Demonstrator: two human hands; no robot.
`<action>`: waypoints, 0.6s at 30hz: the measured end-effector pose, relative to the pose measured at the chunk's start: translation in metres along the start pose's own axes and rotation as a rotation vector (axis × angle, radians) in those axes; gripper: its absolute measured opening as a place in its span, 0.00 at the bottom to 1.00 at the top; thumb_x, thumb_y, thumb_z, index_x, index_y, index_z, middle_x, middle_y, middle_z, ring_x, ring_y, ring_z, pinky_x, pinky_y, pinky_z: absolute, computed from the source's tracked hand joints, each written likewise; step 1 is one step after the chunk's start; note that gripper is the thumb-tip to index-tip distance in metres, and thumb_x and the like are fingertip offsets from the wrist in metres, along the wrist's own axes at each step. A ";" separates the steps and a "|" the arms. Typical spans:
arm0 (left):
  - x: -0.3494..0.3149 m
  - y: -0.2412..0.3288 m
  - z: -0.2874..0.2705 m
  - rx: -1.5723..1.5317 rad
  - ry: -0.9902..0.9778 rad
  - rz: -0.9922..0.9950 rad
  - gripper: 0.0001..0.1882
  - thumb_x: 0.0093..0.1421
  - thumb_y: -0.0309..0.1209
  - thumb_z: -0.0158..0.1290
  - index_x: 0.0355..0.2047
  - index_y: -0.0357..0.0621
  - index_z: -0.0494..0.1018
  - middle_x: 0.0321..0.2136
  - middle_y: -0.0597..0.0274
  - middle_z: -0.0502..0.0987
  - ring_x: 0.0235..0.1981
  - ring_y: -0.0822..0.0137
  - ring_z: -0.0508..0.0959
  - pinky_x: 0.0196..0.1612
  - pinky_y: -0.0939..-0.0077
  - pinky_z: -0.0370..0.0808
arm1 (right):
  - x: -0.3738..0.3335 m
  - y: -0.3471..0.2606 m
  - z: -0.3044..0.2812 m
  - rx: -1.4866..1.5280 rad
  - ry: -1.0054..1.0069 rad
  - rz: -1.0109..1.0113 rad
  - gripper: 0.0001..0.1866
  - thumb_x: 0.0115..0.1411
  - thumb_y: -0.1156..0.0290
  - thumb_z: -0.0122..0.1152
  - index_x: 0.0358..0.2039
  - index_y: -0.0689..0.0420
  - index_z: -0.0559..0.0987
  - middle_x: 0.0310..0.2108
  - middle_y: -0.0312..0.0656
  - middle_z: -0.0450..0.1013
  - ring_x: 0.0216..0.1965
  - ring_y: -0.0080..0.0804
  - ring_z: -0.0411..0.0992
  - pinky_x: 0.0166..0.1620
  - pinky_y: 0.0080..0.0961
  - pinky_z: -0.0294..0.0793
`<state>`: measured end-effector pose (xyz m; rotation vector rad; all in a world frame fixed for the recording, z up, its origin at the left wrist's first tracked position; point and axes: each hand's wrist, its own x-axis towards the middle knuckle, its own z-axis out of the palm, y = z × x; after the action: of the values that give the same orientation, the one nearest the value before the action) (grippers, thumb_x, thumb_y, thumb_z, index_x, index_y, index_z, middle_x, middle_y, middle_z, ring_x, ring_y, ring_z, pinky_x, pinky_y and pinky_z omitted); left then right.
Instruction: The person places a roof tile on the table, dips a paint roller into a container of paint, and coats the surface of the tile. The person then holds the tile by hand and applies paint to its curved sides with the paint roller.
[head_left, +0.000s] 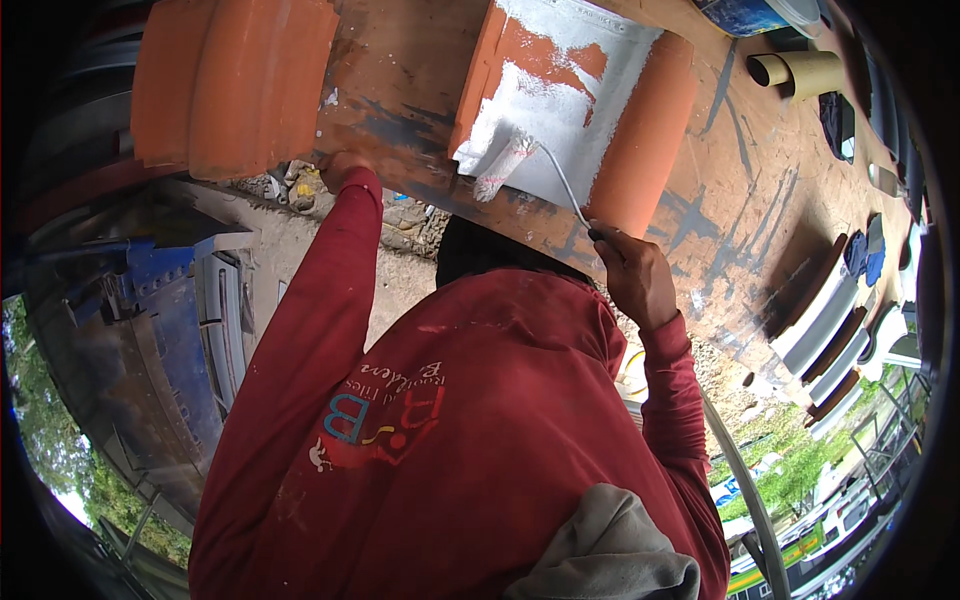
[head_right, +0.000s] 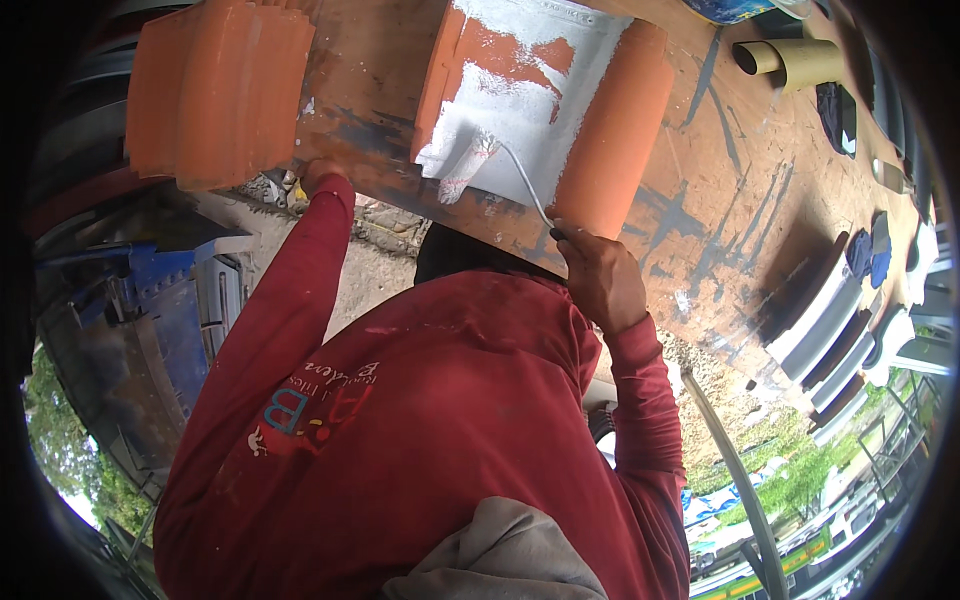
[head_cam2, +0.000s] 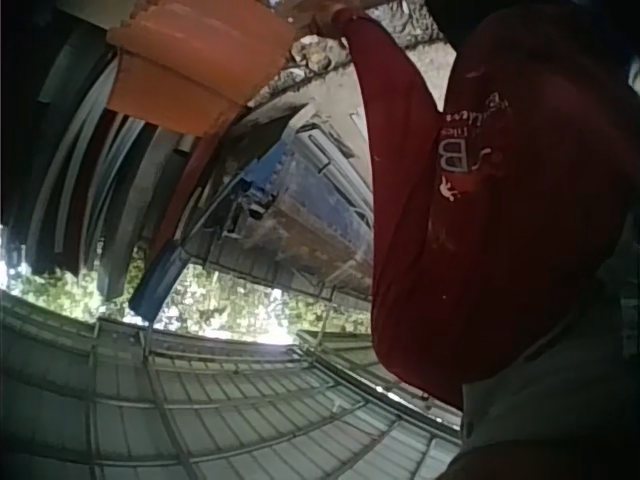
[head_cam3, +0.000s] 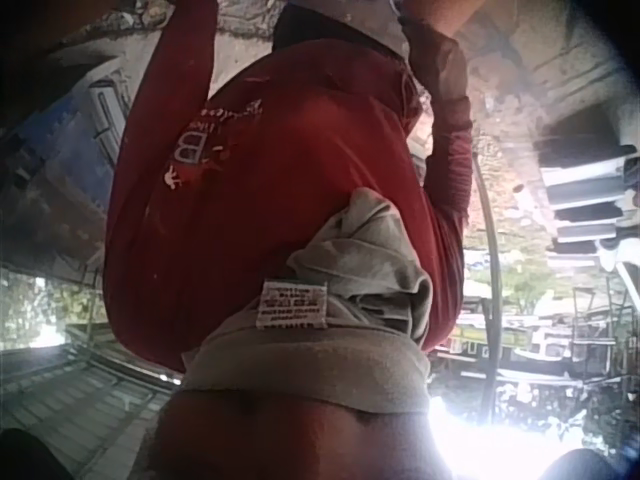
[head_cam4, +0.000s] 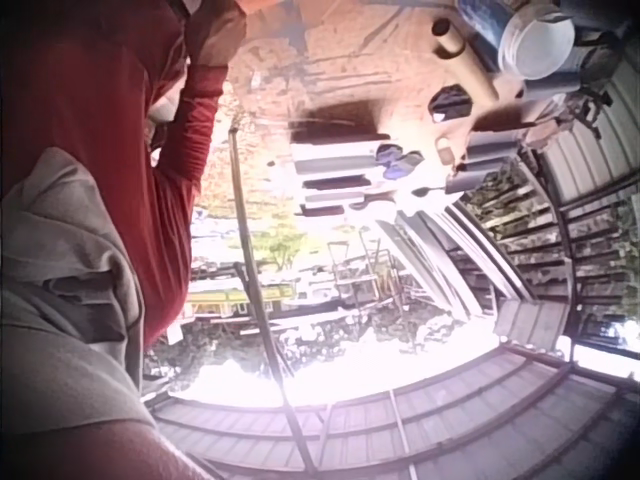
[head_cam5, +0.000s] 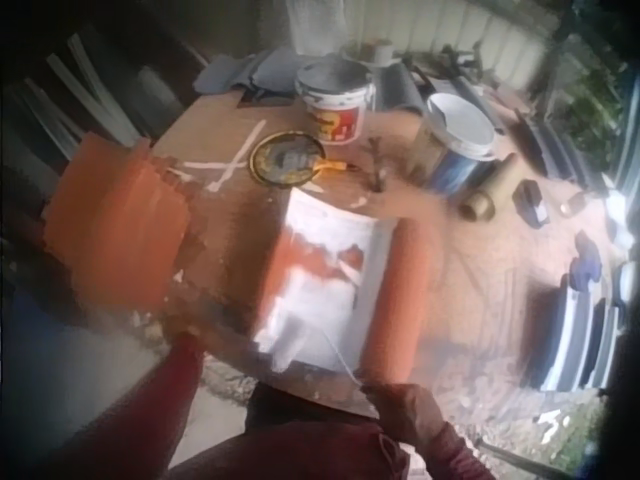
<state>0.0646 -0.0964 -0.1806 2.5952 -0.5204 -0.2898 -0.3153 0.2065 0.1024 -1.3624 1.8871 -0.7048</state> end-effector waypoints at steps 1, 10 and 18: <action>0.021 -0.012 0.005 -0.021 -0.011 -0.020 0.31 0.72 0.47 0.33 0.44 0.34 0.79 0.48 0.42 0.81 0.49 0.44 0.82 0.52 0.50 0.80 | 0.004 -0.004 0.003 0.005 -0.015 -0.009 0.14 0.64 0.74 0.58 0.49 0.61 0.82 0.39 0.54 0.81 0.38 0.46 0.82 0.42 0.34 0.79; 0.005 -0.010 0.005 0.102 -0.187 0.090 0.26 0.71 0.40 0.31 0.50 0.35 0.74 0.52 0.44 0.78 0.50 0.45 0.82 0.52 0.52 0.81 | 0.022 -0.013 0.015 0.181 -0.120 0.206 0.13 0.65 0.70 0.58 0.46 0.60 0.83 0.33 0.55 0.80 0.33 0.50 0.80 0.39 0.39 0.77; 0.055 -0.031 0.020 0.470 -0.197 0.352 0.22 0.70 0.36 0.34 0.53 0.34 0.70 0.52 0.45 0.79 0.51 0.47 0.81 0.53 0.52 0.80 | 0.052 -0.019 0.003 0.076 -0.152 -0.001 0.13 0.65 0.69 0.58 0.46 0.60 0.83 0.34 0.55 0.80 0.34 0.49 0.80 0.41 0.38 0.77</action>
<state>0.1187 -0.1015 -0.2190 2.8574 -1.2278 -0.3365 -0.3122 0.1511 0.1035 -1.3312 1.7239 -0.6484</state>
